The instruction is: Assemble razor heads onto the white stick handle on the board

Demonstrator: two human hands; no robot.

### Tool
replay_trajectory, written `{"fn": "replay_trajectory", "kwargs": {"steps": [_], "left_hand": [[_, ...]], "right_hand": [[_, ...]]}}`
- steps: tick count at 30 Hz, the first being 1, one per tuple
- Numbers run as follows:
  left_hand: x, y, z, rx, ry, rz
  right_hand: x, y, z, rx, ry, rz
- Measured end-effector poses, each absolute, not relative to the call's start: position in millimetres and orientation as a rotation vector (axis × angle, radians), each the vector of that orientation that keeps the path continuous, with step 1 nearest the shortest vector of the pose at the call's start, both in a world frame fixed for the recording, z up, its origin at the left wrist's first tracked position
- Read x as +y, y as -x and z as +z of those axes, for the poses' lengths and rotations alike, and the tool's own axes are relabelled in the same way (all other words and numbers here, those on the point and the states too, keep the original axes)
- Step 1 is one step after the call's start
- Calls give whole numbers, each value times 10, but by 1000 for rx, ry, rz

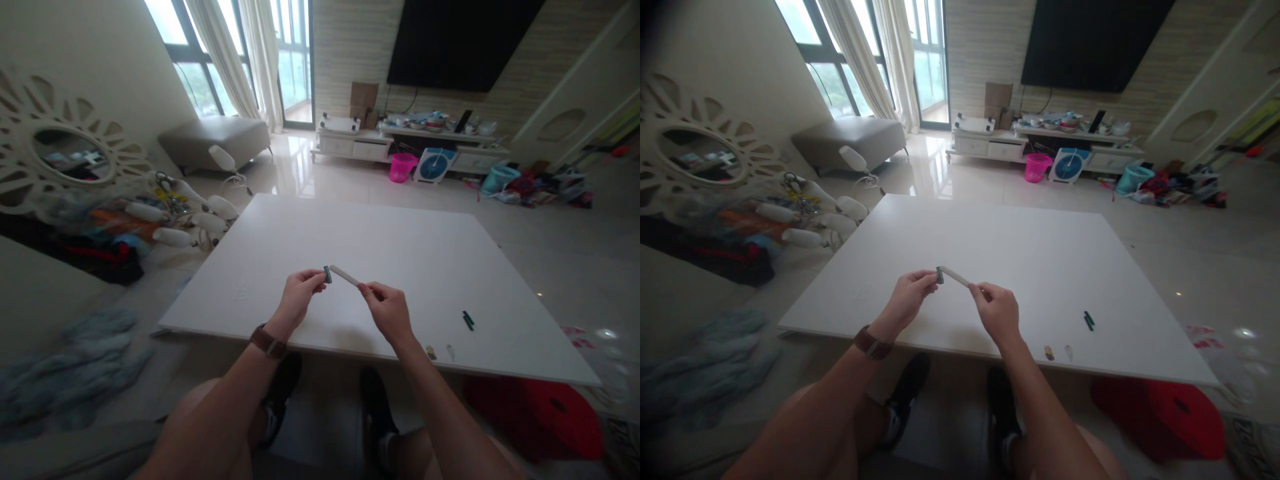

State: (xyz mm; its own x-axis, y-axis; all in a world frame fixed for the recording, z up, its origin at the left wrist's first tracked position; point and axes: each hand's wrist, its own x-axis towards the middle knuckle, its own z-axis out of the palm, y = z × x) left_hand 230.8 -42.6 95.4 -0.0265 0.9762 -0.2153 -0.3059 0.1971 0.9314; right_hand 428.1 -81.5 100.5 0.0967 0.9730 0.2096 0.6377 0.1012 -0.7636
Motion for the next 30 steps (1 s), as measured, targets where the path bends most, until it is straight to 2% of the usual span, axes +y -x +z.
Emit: {"fn": "replay_trajectory", "kwargs": {"steps": [11, 18, 30], "left_hand": [[-532, -2425, 961, 1141, -933, 1144], [-430, -2356, 927, 1167, -752, 1270], [-476, -2364, 936, 1225, -876, 1272]], "right_hand": [[-754, -4212, 972, -1617, 1782, 477], [-782, -4199, 935, -1581, 1681, 613], [-751, -4166, 885, -1663, 1685, 664]]}}
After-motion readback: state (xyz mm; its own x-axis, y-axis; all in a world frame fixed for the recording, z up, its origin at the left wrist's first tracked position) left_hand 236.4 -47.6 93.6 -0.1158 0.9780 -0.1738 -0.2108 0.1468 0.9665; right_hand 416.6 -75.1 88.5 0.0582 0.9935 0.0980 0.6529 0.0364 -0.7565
